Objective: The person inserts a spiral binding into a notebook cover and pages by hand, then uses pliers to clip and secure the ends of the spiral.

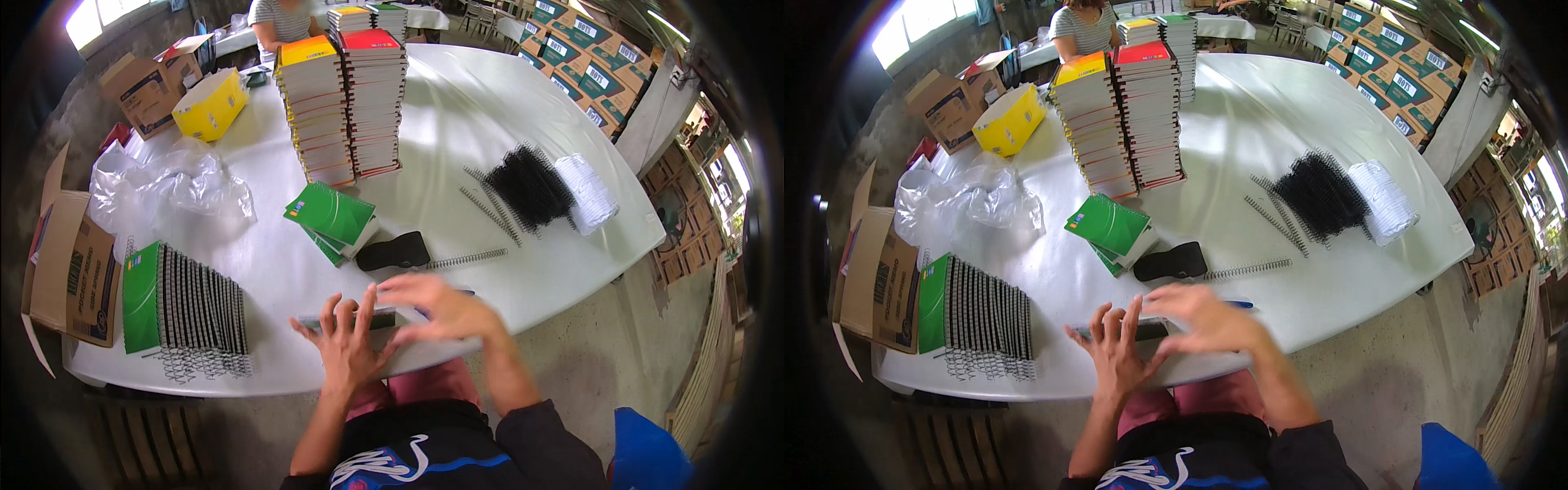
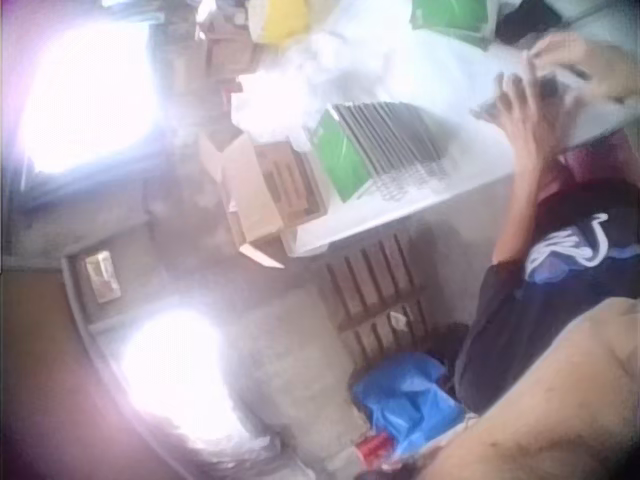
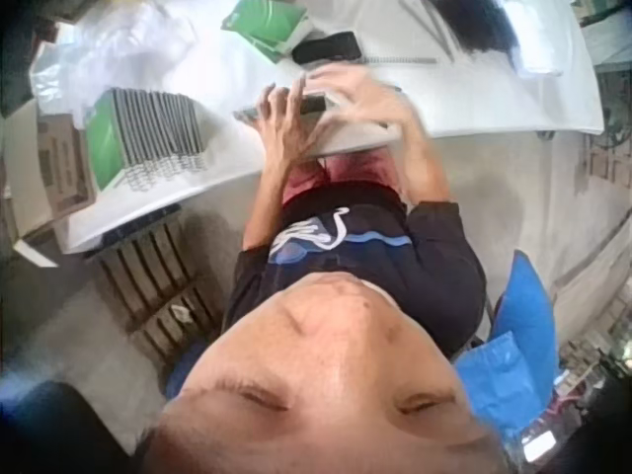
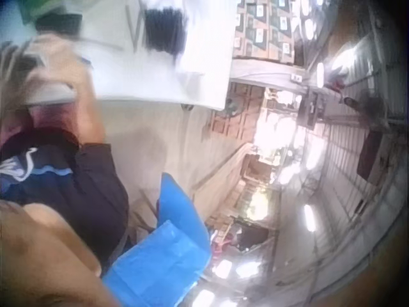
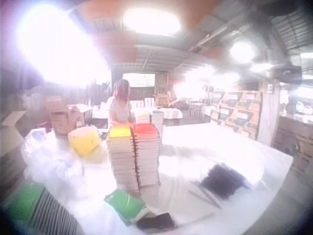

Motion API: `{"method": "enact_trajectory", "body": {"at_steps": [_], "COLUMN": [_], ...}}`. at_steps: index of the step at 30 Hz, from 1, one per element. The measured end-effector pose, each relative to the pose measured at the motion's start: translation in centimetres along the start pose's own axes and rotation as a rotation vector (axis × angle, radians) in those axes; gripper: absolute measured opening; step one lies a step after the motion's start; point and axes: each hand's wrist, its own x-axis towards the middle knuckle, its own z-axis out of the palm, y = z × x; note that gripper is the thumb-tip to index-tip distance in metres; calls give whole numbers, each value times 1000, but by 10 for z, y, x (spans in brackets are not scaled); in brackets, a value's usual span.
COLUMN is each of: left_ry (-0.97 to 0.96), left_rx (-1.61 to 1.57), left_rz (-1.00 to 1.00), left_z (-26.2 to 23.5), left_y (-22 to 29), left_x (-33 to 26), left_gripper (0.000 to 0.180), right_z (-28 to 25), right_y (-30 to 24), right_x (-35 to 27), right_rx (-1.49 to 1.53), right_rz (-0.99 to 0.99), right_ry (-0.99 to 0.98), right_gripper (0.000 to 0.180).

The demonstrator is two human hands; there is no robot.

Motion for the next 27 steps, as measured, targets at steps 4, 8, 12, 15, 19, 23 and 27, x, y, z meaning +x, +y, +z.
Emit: {"method": "enact_trajectory", "body": {"at_steps": [4,8,12,15,19,23,27], "left_ry": [102,243,316,293,288,269,211], "left_rx": [-46,-20,-6,-29,20,-7,9], "left_rz": [-26,-71,-150,-144,-119,-119,-141], "left_z": [7,17,23,21,20,18,16], "left_y": [2,4,3,-1,0,4,2], "left_x": [8,10,9,10,10,10,13], "left_gripper": [54,48,50,49,48,46,50], "right_z": [-32,-23,-12,5,22,18,9], "right_y": [41,64,22,-5,-10,-6,-4], "right_x": [-21,-44,-32,-17,-13,-16,-16], "right_rx": [-210,-406,-83,67,236,267,452], "right_rz": [522,389,354,259,290,283,438], "right_ry": [304,230,386,420,392,290,78], "right_gripper": [29,18,22,29,24,20,16]}}
